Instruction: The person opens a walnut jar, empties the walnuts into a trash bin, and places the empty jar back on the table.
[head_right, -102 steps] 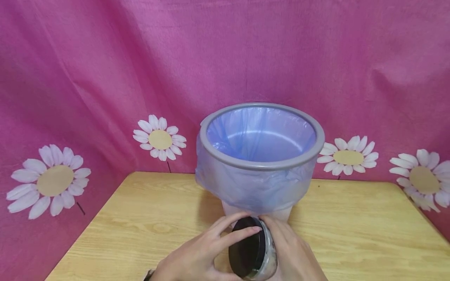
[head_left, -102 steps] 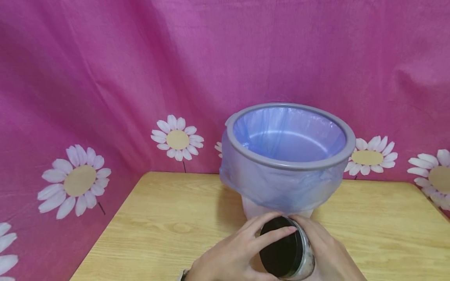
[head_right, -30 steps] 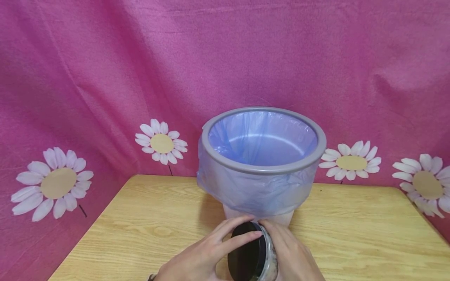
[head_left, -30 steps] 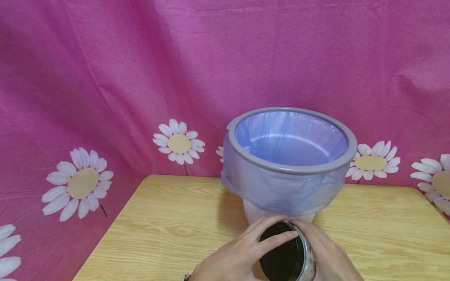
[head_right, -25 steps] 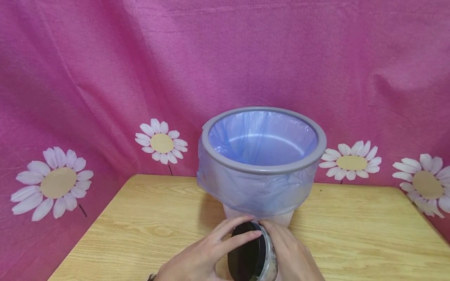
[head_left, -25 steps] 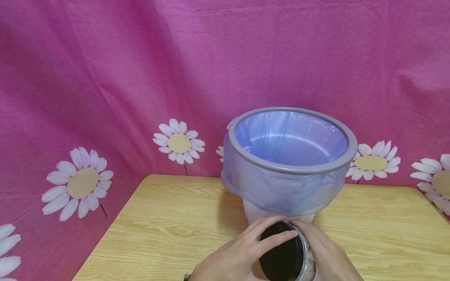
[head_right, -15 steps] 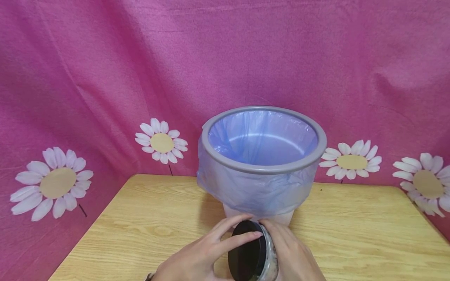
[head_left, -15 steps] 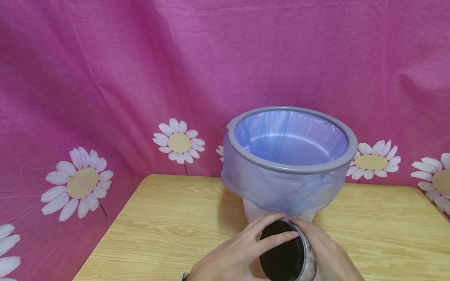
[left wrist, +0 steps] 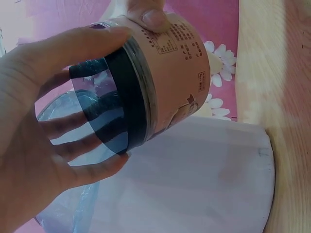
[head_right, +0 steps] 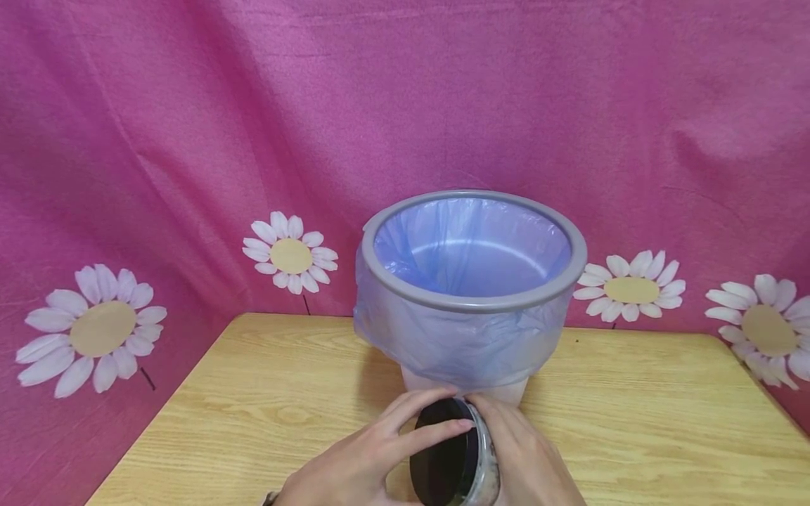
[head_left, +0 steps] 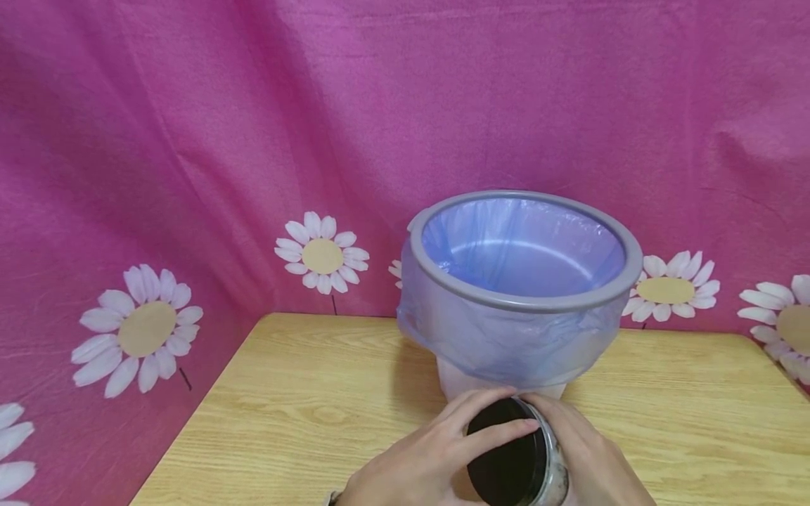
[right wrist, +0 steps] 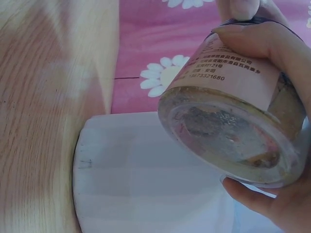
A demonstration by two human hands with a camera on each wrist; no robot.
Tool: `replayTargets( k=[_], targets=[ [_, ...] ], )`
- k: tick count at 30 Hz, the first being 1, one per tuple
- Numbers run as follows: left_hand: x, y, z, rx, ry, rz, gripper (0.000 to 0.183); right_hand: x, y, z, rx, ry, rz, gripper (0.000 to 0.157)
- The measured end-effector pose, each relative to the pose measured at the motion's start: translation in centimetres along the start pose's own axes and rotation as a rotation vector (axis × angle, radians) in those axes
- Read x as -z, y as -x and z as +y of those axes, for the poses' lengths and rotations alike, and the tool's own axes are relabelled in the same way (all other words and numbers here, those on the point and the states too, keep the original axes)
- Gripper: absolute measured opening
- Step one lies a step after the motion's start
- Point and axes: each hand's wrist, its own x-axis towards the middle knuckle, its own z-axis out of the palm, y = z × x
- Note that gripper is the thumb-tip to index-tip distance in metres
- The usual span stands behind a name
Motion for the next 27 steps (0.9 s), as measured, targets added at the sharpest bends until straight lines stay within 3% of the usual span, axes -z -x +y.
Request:
replayTargets(
  k=[5,13,20,27],
  targets=[
    [-0.01,-0.06,0.00,0.008,0.012,0.007,0.091,-0.03,0.00,-0.01,0.005,0.003,0.002,0.114],
    [-0.02,-0.28,-0.03,-0.044,0.013,-0.010,0.088,-0.01,0.06,-0.01,-0.004,-0.006,-0.004,0.114],
    [-0.14,-0.15,-0.03,-0.008,0.024,-0.012,0.091,-0.08,0.06,-0.07,-0.004,0.003,-0.002,0.114],
    [-0.15,-0.14,-0.02,-0.014,0.047,0.003,0.092,-0.10,0.05,-0.06,-0.004,-0.005,-0.005,0.113]
  ],
)
